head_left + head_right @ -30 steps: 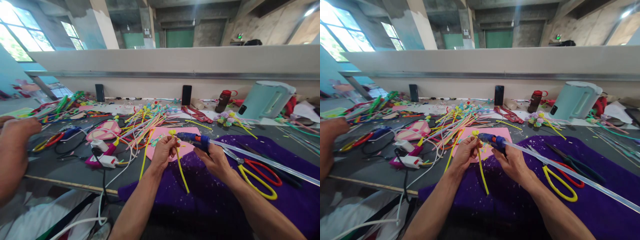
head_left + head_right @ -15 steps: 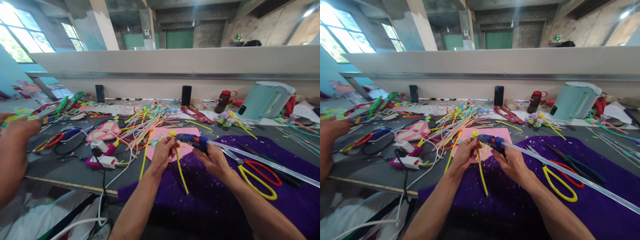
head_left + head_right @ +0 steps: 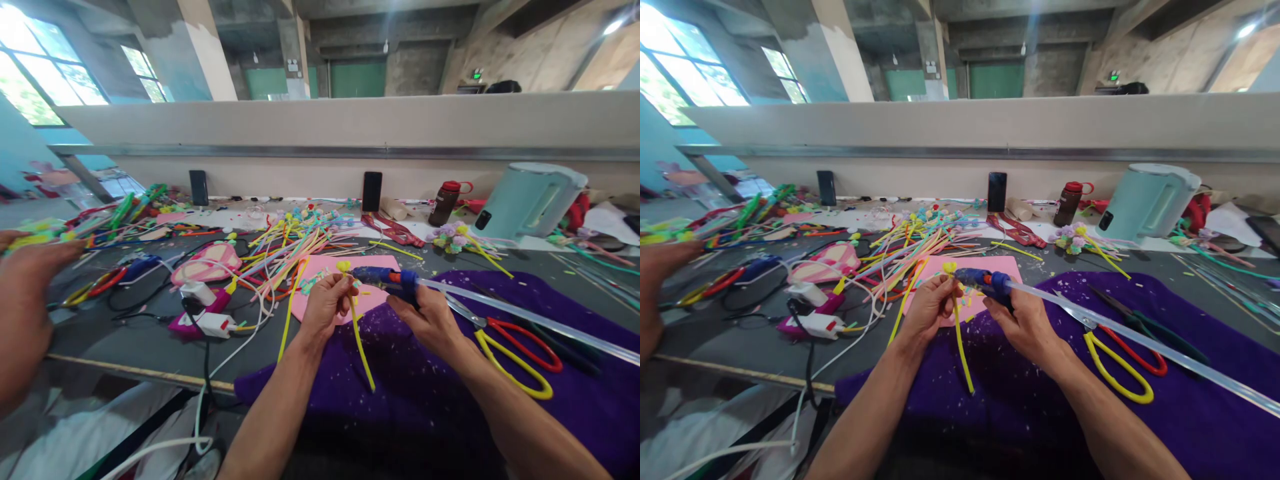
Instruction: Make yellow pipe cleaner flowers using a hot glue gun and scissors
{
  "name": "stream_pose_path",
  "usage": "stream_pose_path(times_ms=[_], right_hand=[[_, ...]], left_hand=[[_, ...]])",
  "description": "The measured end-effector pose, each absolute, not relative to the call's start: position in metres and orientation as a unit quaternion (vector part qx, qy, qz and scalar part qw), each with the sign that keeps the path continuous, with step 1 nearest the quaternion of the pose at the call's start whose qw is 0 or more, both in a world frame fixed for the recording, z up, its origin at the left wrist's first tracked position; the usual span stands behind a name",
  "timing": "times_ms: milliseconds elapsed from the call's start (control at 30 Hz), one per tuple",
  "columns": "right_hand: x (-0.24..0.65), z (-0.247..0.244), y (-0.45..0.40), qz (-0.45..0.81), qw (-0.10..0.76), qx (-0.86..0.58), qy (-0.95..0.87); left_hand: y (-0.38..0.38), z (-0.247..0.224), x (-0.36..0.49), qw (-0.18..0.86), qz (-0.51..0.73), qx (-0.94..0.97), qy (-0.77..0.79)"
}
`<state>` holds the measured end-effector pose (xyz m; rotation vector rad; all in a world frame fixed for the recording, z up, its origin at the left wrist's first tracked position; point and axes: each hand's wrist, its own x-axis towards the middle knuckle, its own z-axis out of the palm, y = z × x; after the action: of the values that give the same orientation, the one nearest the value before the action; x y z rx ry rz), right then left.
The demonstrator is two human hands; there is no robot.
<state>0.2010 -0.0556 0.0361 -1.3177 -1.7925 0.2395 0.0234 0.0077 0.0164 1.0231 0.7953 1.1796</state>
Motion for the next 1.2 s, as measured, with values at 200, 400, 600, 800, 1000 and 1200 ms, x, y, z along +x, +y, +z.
stream_pose_path(times_ms=[200,400,600,800,1000,1200], right_hand=[[0.219,0.036,-0.035,0.264,0.5,-0.556,-0.609],[0.241,0.008,0.007,0.219,0.435,-0.652,-0.581],[0.245,-0.004,0.049,0.139,0.378,-0.704,-0.585],[0.243,-0.012,0.062,0.103,0.319,-0.735,-0.589],[0.241,0.009,0.032,0.072,0.341,-0.715,-0.606],[0.208,0.038,-0.011,0.316,0.489,-0.427,-0.692]], left_hand=[[0.008,0.021,0.022,0.643,0.524,0.434,0.351],[0.009,0.02,0.021,0.646,0.527,0.43,0.347],[0.009,0.021,0.02,0.664,0.52,0.417,0.339],[0.008,0.023,0.019,0.709,0.5,0.383,0.318],[0.006,0.018,0.024,0.787,0.416,0.35,0.29],[0.003,0.013,0.032,0.81,0.382,0.346,0.279]])
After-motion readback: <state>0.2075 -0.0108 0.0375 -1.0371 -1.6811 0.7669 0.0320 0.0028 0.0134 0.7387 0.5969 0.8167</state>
